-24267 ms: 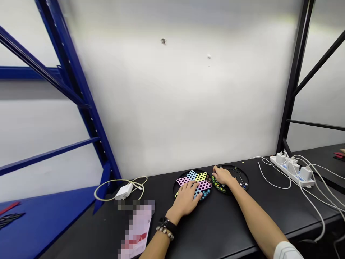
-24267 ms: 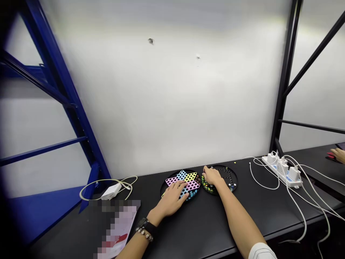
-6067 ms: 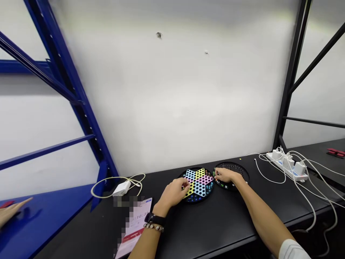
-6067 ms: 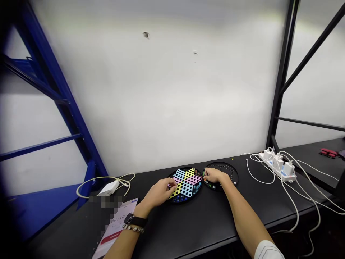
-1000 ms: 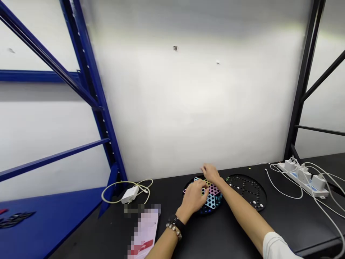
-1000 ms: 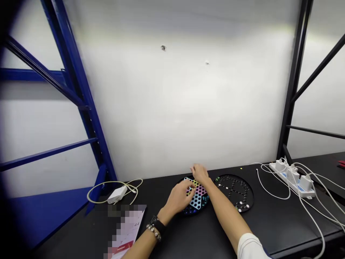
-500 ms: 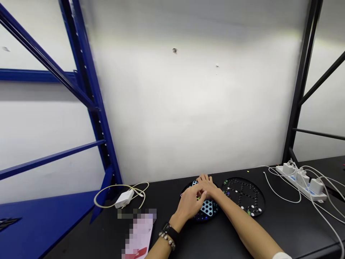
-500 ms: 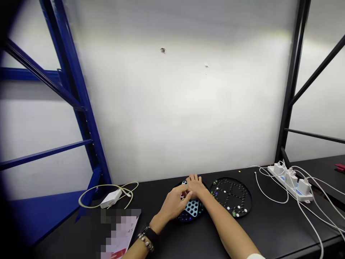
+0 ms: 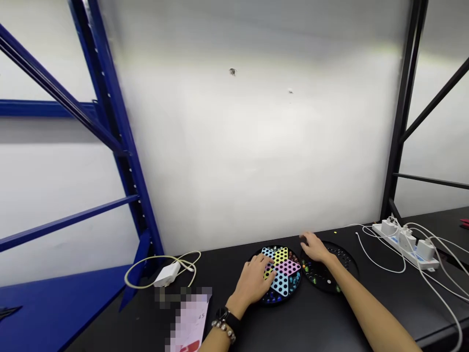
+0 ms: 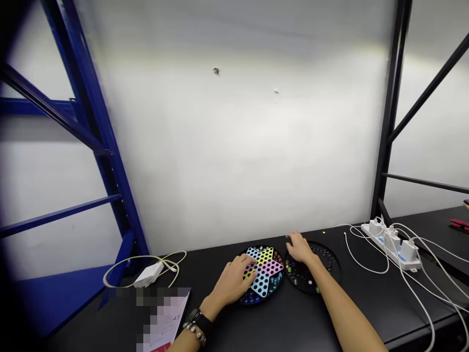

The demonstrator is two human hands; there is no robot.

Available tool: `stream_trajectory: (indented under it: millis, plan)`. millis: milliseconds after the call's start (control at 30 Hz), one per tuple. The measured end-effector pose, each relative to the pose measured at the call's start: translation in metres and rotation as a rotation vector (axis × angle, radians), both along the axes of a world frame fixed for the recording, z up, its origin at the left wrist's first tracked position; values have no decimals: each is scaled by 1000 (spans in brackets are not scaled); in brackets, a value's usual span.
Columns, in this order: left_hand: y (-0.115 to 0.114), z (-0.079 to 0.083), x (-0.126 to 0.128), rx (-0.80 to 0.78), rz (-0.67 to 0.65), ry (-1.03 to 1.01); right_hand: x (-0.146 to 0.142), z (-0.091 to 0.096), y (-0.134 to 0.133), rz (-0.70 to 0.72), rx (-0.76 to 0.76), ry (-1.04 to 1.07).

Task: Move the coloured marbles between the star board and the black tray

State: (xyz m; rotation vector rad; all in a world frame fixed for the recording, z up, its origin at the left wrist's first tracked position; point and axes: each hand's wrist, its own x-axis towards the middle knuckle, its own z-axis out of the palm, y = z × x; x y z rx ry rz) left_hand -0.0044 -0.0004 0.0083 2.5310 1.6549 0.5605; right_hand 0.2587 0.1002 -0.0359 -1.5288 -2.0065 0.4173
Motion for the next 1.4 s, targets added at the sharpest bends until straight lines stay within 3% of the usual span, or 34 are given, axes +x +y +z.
stream_trajectory:
  millis: [167,500,667,800,967,1033,1133,1267,1400]
  plan:
    - [0,0,0,-7,19,-29,20,-19,0,68,-18,36]
    - [-2,4,3,37,2,-27,10,-7,-9,50,-1,-72]
    - [-3,1,8,53,-38,-59,20,-8,-5,35,-99,53]
    - [1,1,32,60,-171,-32,24,-12,-2,44,-91,93]
    - [16,10,89,64,-320,120,27,-16,2,26,-32,116]
    - [24,13,107,-11,-301,237,28,-14,3,14,-52,235]
    - [36,13,122,-47,-275,278,30,-7,5,-37,-152,589]
    - [46,10,122,-79,-255,262,36,8,4,-82,-308,1089]
    - [52,8,118,-138,-246,225,38,17,-1,-46,-539,1311]
